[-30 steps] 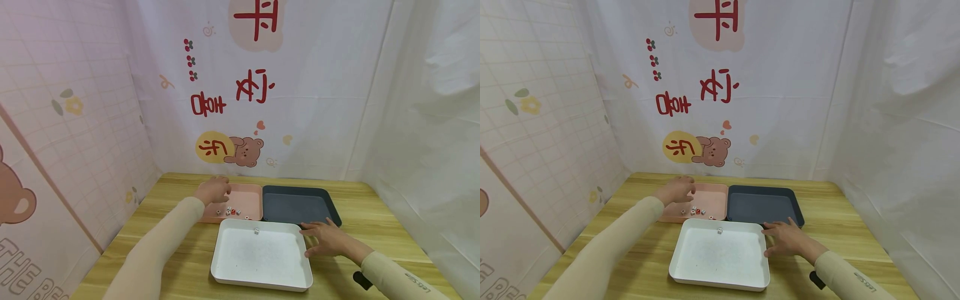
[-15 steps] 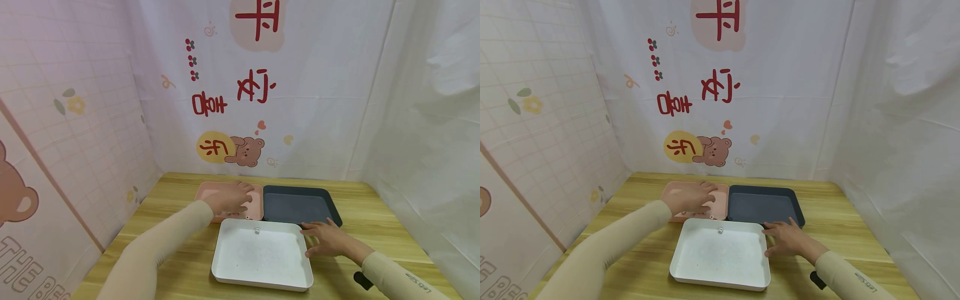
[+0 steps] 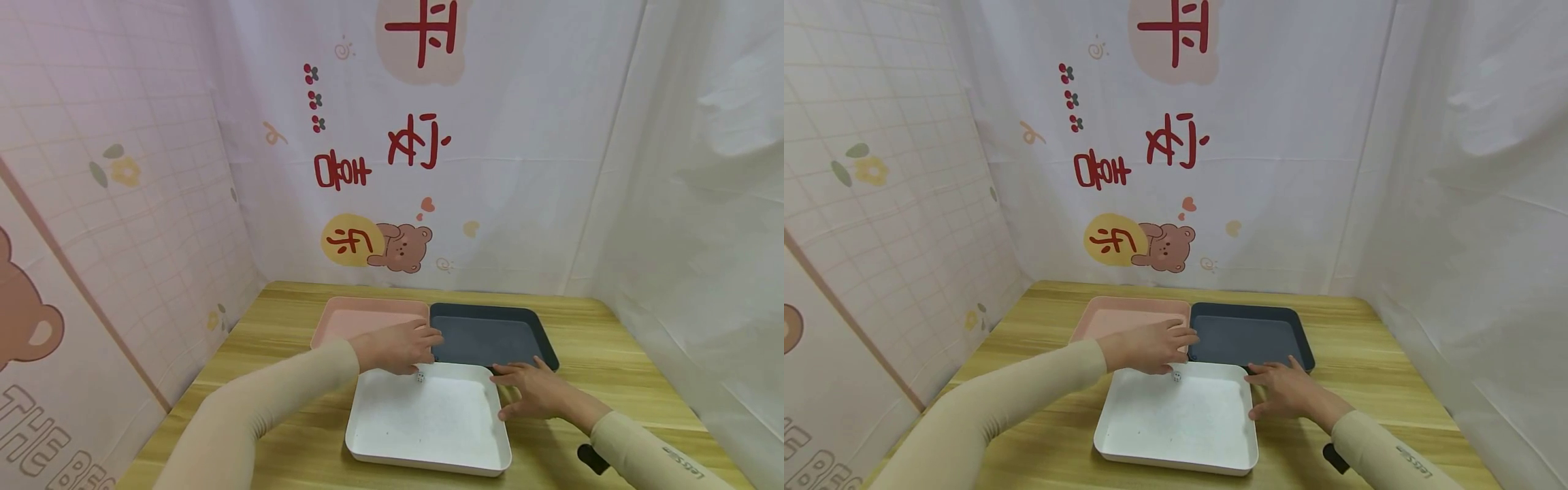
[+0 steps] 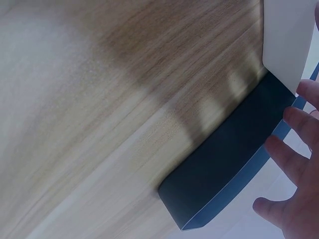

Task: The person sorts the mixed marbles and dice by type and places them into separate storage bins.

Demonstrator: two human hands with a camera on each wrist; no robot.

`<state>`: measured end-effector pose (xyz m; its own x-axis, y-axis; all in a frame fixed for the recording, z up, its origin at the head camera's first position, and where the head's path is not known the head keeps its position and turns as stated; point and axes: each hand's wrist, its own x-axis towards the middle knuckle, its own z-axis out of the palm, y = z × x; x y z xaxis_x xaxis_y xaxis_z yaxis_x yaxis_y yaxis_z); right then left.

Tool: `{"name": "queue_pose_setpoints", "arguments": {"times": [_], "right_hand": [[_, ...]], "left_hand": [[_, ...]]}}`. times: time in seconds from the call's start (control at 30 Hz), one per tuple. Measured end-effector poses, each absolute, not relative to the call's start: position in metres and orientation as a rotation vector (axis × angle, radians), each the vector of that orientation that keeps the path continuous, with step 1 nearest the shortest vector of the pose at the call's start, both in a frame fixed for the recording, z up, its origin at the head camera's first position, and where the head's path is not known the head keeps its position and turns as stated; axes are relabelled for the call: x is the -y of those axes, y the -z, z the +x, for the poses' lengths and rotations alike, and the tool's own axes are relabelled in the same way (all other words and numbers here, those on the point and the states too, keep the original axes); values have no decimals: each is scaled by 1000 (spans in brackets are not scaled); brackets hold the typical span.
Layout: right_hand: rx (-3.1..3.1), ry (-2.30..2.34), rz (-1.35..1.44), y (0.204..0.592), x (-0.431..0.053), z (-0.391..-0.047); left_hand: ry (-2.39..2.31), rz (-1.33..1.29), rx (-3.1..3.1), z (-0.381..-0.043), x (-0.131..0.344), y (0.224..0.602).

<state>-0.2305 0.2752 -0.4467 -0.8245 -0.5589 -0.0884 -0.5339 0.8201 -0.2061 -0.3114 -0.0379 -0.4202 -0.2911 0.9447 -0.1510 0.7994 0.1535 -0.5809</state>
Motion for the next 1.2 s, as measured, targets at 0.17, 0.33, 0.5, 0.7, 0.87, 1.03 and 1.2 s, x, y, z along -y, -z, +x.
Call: {"name": "queue_pose_setpoints", "arguments": {"times": [0.17, 0.33, 0.5, 0.7, 0.87, 1.03, 1.2], "right_hand": [[-2857, 266, -865, 447, -275, -230], [-2856, 263, -863, 447, -276, -231], [-2856, 259, -860, 448, -276, -231], [-2852, 265, -850, 448, -276, -230], [-2857, 263, -856, 448, -276, -230], [-2863, 264, -877, 448, -276, -230], [-2867, 255, -882, 449, -277, -231]], "left_hand": [[-915, -1743, 2133, -306, 33, 426], [-932, -1765, 2162, -305, 30, 433], [-975, -1768, 2134, -304, 28, 438], [-1068, -1760, 2056, -303, 24, 444], [-1137, -1736, 1993, -305, 22, 449], [-1191, -1722, 1919, -307, 19, 453], [-1255, -1705, 1916, -307, 17, 454]]}}
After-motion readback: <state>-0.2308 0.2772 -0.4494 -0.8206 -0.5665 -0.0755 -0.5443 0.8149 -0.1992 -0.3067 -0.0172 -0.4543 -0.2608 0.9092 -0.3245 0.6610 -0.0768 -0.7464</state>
